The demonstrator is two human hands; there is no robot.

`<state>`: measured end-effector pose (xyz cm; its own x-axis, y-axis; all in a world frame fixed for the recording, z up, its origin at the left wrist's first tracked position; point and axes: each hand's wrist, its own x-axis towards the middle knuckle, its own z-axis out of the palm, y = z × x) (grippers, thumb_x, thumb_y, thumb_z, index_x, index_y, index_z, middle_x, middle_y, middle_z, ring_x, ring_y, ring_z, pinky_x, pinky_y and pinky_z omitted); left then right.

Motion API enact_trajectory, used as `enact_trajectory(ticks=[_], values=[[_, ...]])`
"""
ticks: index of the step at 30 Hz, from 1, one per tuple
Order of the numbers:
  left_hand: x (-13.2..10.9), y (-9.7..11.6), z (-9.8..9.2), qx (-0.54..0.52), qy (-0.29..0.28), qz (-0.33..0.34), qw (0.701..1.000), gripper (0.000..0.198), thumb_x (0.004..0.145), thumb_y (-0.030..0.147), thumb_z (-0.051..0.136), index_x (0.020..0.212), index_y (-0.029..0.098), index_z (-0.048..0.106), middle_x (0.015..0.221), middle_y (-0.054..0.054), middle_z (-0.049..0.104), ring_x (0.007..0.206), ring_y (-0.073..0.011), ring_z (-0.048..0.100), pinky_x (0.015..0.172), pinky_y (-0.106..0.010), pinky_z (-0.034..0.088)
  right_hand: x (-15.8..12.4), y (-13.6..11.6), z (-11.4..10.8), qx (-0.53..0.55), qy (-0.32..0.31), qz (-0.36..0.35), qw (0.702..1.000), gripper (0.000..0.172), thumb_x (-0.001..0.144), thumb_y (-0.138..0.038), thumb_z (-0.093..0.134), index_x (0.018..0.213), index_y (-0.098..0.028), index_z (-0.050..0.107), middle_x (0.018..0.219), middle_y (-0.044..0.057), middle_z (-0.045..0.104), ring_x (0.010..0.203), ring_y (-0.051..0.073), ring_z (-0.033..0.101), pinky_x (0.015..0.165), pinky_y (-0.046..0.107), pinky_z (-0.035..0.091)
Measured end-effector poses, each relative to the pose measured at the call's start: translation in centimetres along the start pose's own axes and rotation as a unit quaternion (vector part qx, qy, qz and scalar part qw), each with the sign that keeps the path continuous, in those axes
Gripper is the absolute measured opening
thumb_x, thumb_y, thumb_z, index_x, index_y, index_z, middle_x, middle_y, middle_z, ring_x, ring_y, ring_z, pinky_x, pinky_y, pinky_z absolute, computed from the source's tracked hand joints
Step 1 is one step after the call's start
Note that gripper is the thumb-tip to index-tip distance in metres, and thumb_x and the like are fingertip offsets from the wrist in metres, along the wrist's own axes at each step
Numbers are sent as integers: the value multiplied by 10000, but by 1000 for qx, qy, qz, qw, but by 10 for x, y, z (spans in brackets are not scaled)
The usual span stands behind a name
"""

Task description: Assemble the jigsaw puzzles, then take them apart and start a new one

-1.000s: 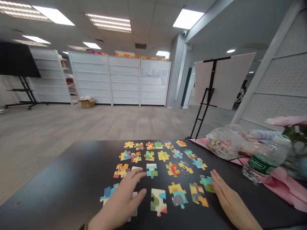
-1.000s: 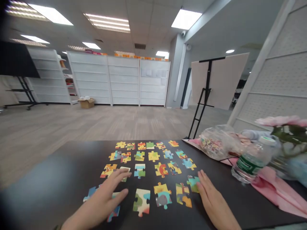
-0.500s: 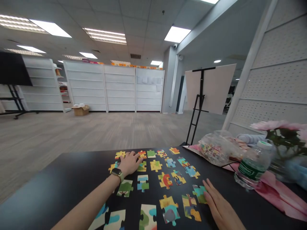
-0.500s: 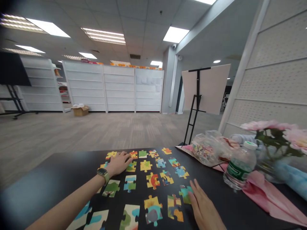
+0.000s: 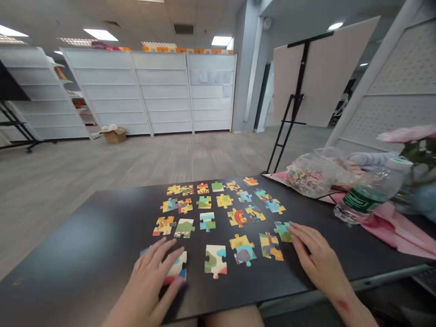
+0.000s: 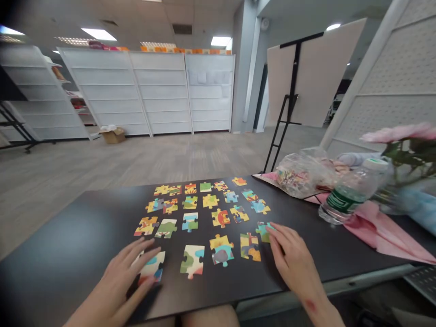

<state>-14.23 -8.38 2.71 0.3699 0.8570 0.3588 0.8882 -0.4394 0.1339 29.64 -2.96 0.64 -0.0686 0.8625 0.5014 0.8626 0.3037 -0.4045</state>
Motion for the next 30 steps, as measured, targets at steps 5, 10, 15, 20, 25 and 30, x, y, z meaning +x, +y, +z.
enact_trajectory(ticks=[5, 10, 15, 20, 25, 30], values=[[-32, 22, 18, 72, 43, 18, 996, 467, 903, 378, 603, 1365, 311, 593, 1233, -89, 692, 1163, -327, 609, 919, -458, 562, -16, -97, 15, 67, -103, -125, 984, 323, 984, -303, 509, 1256, -273, 680, 1347, 80, 657, 1257, 271, 596, 1064, 449, 506], [-6, 28, 10, 65, 34, 50, 996, 460, 879, 360, 643, 1329, 271, 609, 1238, -76, 690, 1153, -312, 607, 919, -429, 565, -6, -152, 40, 60, -174, -223, 957, 250, 922, -197, 585, 1125, -267, 711, 1277, 65, 705, 1233, 296, 609, 1033, 499, 510], [-4, 12, -2, 22, 32, -5, 999, 411, 938, 354, 586, 1346, 302, 587, 1322, -85, 634, 1189, -288, 601, 924, -408, 577, 10, -149, 49, 58, -196, -206, 957, 248, 952, -195, 541, 1128, -256, 705, 1295, 60, 702, 1281, 309, 584, 1088, 573, 445], [-18, -15, 8, 15, 57, -60, 996, 372, 934, 371, 591, 1298, 304, 614, 1272, -94, 659, 1143, -299, 641, 878, -423, 598, 9, -140, 52, 83, -150, -202, 964, 313, 949, -202, 540, 1227, -272, 664, 1316, 54, 687, 1254, 269, 611, 1043, 462, 526], [-24, -18, 6, -75, 62, -88, 991, 264, 944, 302, 568, 1193, 296, 655, 1260, -97, 639, 1134, -256, 647, 910, -353, 579, 4, -126, 52, 141, -54, -135, 979, 204, 979, -295, 516, 1072, -297, 698, 1148, 56, 751, 1088, 265, 698, 946, 425, 592], [-30, -18, -7, -219, 124, -166, 953, 185, 964, 231, 475, 851, 225, 621, 1071, -87, 637, 990, -226, 633, 830, -321, 541, 3, -123, 48, 188, -49, -76, 978, 192, 967, -342, 533, 1042, -320, 708, 1061, 53, 769, 959, 267, 739, 804, 367, 638]])
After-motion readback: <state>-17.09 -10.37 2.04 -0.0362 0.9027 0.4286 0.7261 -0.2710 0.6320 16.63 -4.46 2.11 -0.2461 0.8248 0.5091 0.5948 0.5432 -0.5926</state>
